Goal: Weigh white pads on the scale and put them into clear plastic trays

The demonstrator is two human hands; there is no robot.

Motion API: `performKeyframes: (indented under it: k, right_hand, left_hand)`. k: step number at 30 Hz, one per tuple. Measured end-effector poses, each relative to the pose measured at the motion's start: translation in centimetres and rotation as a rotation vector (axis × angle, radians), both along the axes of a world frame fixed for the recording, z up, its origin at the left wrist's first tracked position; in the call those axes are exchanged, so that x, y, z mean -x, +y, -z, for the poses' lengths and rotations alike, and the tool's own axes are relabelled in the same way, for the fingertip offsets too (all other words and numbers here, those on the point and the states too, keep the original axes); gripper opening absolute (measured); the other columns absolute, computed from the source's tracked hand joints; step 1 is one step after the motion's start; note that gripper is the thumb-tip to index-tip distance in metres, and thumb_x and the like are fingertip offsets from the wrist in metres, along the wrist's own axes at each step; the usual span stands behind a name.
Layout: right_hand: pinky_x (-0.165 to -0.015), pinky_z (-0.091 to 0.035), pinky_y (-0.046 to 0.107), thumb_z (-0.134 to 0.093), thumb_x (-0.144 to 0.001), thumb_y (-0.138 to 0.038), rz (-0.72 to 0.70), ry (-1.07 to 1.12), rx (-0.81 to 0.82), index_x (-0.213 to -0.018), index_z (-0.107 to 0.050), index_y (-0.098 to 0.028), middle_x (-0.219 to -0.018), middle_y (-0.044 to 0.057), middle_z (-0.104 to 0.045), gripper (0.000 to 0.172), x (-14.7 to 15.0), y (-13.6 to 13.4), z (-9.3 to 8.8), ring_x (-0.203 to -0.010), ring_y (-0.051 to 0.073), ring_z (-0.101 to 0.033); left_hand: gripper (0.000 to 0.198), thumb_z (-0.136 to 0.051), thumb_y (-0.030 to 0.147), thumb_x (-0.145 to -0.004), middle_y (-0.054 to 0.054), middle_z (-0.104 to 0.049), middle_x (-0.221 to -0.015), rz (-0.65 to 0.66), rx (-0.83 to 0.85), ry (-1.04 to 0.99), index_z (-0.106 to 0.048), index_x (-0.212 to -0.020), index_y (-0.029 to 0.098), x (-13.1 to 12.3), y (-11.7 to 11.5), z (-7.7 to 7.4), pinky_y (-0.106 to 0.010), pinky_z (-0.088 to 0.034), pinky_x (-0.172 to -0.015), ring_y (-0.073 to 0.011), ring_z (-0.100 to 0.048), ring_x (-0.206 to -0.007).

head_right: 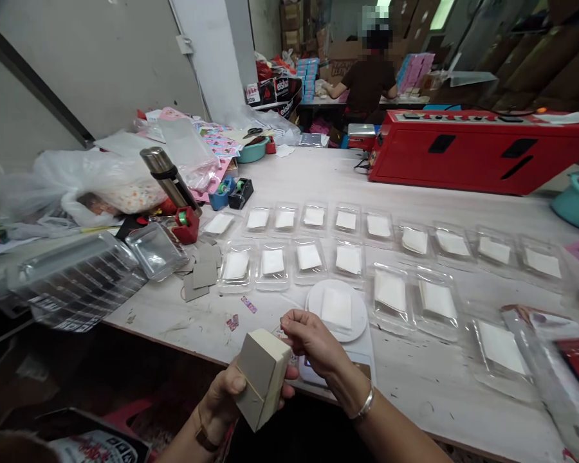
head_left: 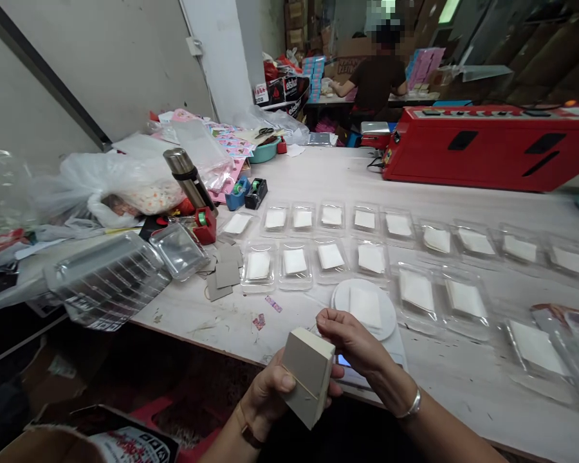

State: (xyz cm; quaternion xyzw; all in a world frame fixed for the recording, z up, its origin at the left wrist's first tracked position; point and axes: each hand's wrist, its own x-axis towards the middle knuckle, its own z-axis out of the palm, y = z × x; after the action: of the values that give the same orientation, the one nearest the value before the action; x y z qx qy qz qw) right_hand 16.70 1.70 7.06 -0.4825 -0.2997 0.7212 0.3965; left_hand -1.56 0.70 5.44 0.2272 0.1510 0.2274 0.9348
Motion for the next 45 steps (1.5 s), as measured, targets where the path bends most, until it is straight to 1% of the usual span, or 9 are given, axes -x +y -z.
performKeyframes:
  k: [4,9,12,16,23,28,34,38,45]
  right_hand:
    - [-0.046,-0.022,0.021,-0.068,-0.07,-0.05,-0.165,-0.158,-0.034,-0.069,-0.047,-0.019,-0.055,-0.007,-0.044,0.037,-0.2,0.6,-0.3,-0.047,0.006,-0.032]
    - [-0.054,-0.029,0.025,-0.058,-0.078,-0.021,-0.586,-0.809,-0.399,-0.067,-0.054,-0.018,-0.06,-0.002,-0.052,0.013,-1.2,2.6,-3.9,-0.056,0.01,-0.042]
    - [-0.055,-0.027,0.026,-0.059,-0.077,-0.015,-0.718,-0.96,-0.524,-0.067,-0.055,-0.019,-0.062,-0.001,-0.054,0.011,-1.3,3.4,-5.6,-0.057,0.011,-0.042]
    - [-0.052,-0.03,0.024,-0.058,-0.082,-0.028,-0.587,-0.577,-0.358,-0.071,-0.052,-0.019,-0.059,-0.002,-0.052,0.015,0.0,3.9,-4.9,-0.053,0.011,-0.044]
    - [-0.053,-0.034,0.024,-0.07,-0.072,-0.053,-0.084,-0.084,-0.135,-0.073,-0.051,-0.019,-0.06,-0.003,-0.053,0.039,1.9,4.0,-1.8,-0.054,0.01,-0.045]
    - [-0.069,-0.044,0.027,-0.062,-0.086,-0.044,0.163,-0.39,-0.401,-0.079,-0.056,-0.02,-0.071,-0.001,-0.056,0.026,1.0,1.5,-2.1,-0.071,0.014,-0.055]
    - [-0.065,-0.047,0.028,-0.052,-0.094,-0.023,0.125,-0.749,-0.858,-0.093,-0.06,-0.022,-0.081,0.002,-0.057,0.008,1.7,-1.7,-2.6,-0.073,0.015,-0.054]
    - [-0.072,-0.052,0.034,-0.052,-0.094,-0.02,0.077,-0.976,-0.964,-0.126,-0.055,-0.021,-0.098,0.009,-0.058,0.033,2.3,-1.3,-1.6,-0.087,0.02,-0.057]
    - [-0.072,-0.05,0.035,-0.052,-0.093,-0.016,0.062,-1.061,-1.04,-0.111,-0.06,-0.022,-0.095,0.008,-0.058,0.021,2.4,-0.8,-0.4,-0.087,0.021,-0.056]
  left_hand:
    - [0.067,-0.077,0.027,-0.052,-0.012,-0.071,-0.093,0.055,-0.09,0.082,-0.062,-0.115,0.01,0.8,0.3,0.1,-0.027,-0.049,-0.067,-0.0223,-0.066,-0.08]
    - [0.073,-0.08,0.02,-0.05,-0.005,-0.067,-0.095,0.12,-0.227,0.294,-0.06,-0.12,0.016,2.4,1.1,-0.4,-0.023,-0.044,-0.067,-0.0166,-0.059,-0.08]
    - [0.073,-0.081,0.02,-0.05,-0.005,-0.068,-0.096,0.114,-0.262,0.315,-0.061,-0.119,0.016,3.0,1.6,-0.5,-0.023,-0.043,-0.067,-0.0153,-0.058,-0.079]
    - [0.072,-0.081,0.024,-0.052,-0.012,-0.07,-0.103,0.079,-0.167,0.157,-0.061,-0.121,0.014,2.7,1.4,-0.4,-0.026,-0.047,-0.07,-0.0211,-0.065,-0.085]
    - [0.071,-0.077,0.029,-0.064,-0.016,-0.068,-0.121,-0.033,0.041,-0.202,-0.056,-0.13,0.012,1.6,1.2,0.5,-0.03,-0.052,-0.082,-0.0248,-0.068,-0.1]
    - [0.06,-0.072,0.028,-0.07,-0.017,-0.063,-0.129,-0.225,0.053,-0.13,-0.06,-0.127,0.012,2.9,2.3,0.8,-0.031,-0.051,-0.089,-0.0262,-0.065,-0.109]
    - [0.048,-0.073,0.025,-0.068,-0.014,-0.07,-0.115,-0.438,-0.014,0.175,-0.066,-0.114,0.013,2.5,2.2,0.2,-0.031,-0.053,-0.078,-0.0285,-0.067,-0.1]
    - [0.05,-0.076,0.024,-0.065,-0.009,-0.072,-0.099,-0.476,-0.046,0.298,-0.064,-0.113,0.016,1.6,1.7,0.1,-0.03,-0.051,-0.074,-0.023,-0.066,-0.087]
    - [0.053,-0.079,0.022,-0.061,-0.007,-0.069,-0.095,-0.471,-0.022,0.328,-0.063,-0.111,0.016,1.1,1.3,0.8,-0.03,-0.048,-0.074,-0.02,-0.062,-0.084]
